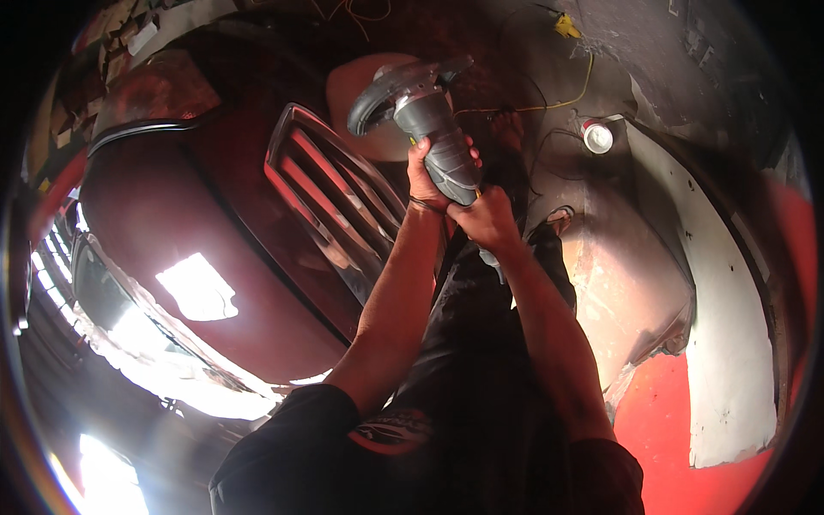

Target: The person uses a rotary polisher with a buffing pad to polish the front bumper of a maroon car. They move the tool across the grille and bumper surface, occasionally pausing to wipe the area with their hand.

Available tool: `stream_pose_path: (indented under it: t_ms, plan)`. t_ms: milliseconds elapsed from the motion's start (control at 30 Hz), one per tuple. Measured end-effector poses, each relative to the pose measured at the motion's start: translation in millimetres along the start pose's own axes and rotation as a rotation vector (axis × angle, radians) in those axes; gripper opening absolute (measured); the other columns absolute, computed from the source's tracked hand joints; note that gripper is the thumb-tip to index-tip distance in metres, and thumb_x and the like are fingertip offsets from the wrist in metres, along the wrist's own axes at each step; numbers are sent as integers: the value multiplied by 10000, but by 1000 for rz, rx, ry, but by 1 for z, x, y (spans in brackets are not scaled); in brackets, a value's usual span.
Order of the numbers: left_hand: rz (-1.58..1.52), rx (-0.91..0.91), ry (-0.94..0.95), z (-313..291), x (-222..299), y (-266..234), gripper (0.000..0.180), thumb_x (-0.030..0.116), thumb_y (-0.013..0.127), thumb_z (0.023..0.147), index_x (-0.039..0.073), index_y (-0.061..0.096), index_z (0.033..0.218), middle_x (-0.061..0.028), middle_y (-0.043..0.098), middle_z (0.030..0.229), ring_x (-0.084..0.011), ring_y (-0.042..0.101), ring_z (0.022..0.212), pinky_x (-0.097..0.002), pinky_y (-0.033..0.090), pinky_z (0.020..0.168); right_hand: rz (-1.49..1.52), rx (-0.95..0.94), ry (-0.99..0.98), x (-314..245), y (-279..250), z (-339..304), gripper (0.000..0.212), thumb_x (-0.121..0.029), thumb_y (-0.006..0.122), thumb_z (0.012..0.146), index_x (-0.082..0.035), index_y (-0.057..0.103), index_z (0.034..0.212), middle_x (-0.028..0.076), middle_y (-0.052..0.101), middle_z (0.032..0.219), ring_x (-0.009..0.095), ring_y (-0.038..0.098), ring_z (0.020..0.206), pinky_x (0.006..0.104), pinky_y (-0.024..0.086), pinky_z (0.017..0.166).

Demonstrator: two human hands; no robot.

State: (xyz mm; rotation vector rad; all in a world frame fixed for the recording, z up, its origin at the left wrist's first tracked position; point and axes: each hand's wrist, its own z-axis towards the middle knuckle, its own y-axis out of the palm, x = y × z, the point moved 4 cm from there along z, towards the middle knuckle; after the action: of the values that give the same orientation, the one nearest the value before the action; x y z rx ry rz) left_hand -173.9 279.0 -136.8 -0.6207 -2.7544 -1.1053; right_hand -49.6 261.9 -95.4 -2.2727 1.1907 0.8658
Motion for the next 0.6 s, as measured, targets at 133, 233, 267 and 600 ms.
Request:
stream_pose_path:
  t_ms: [133,233,267,600]
  plan:
    - [-14,-60,41,23,36,22,720,545,756,847,-54,644,1230,-184,741,1059,-335,754,910,-490,654,821,-108,37,-81,-38,-7,33,333,-198,780,797,-15,767,1075,263,759,888,399,788,878,442,614,754]
    - [28,-62,99,46,54,36,766,614,748,847,-40,631,1229,-187,723,1057,-352,745,926,-506,646,826,-193,183,-263,-62,-19,56,375,-212,798,780,9,764,1081,236,778,895,385,786,833,438,619,743]
    - [6,-56,88,54,58,40,762,614,748,850,-39,634,1225,-184,725,1051,-350,744,924,-504,645,825,-186,121,-165,-63,-23,69,367,-228,794,777,5,765,1059,200,761,833,340,768,769,425,618,718]
    - [-152,-10,51,76,41,58,581,529,774,884,38,667,1175,-155,740,998,-335,739,908,-488,634,831,87,-296,326,-91,-66,77,190,-214,714,766,-53,616,741,41,589,636,171,609,560,357,491,516]
